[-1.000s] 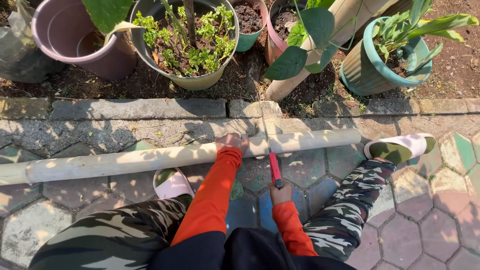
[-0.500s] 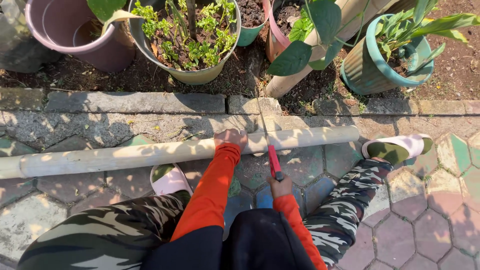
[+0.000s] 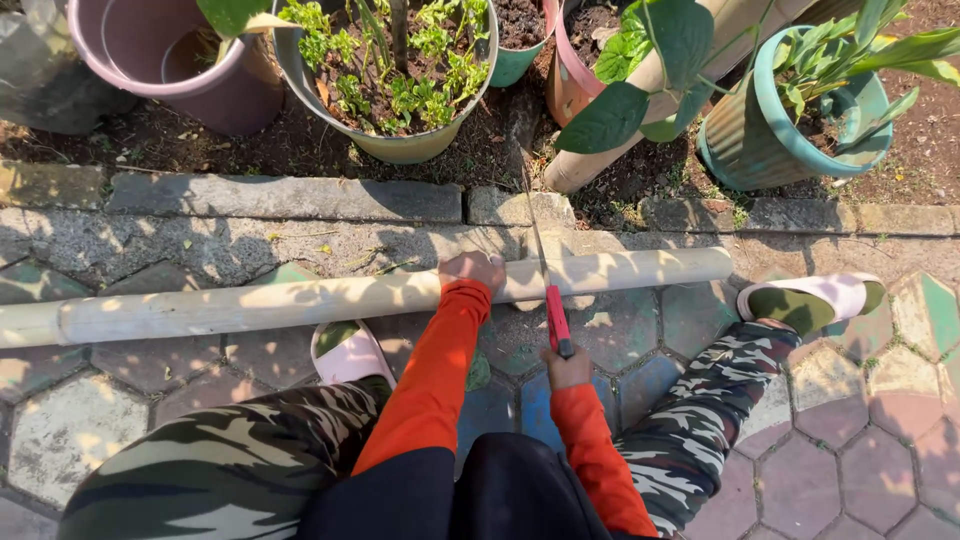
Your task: Sawing a bamboo pole using a hand saw.
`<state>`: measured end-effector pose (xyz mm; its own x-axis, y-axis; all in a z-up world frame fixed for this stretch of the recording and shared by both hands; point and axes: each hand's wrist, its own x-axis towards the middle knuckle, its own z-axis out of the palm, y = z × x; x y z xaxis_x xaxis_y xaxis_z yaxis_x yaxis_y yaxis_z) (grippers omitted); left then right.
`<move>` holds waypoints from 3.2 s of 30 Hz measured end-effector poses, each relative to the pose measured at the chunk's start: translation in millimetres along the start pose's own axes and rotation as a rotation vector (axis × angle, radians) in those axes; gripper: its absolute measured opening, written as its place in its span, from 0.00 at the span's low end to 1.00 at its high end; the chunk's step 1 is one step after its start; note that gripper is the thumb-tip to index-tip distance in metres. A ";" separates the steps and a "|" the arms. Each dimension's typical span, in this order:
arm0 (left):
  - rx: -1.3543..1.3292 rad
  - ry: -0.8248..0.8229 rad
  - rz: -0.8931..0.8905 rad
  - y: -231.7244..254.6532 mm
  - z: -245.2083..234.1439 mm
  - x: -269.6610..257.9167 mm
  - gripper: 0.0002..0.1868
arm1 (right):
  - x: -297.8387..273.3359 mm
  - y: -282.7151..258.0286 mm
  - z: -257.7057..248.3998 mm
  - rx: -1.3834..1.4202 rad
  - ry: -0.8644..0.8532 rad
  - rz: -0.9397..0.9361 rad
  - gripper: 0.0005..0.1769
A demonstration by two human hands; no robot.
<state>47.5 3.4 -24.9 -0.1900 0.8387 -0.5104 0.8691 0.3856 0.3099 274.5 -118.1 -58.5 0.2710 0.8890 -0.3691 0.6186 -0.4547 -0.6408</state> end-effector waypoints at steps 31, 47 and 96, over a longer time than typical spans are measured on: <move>0.142 0.212 0.202 -31.0 99.9 67.3 0.21 | -16.1 6.1 -1.4 0.125 -0.078 0.122 0.15; -0.031 0.013 0.190 -81.8 -46.8 -11.8 0.60 | -89.6 79.3 -36.0 0.776 0.124 0.206 0.13; 0.414 -0.060 0.013 -160.2 -3.6 -24.4 0.55 | -89.8 69.4 -8.4 0.217 0.070 -0.034 0.15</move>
<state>-88.8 -77.5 -59.3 -0.1615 0.8137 -0.5584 0.9838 0.1776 -0.0256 299.3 -229.1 -64.2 0.3076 0.9024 -0.3018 0.4571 -0.4183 -0.7849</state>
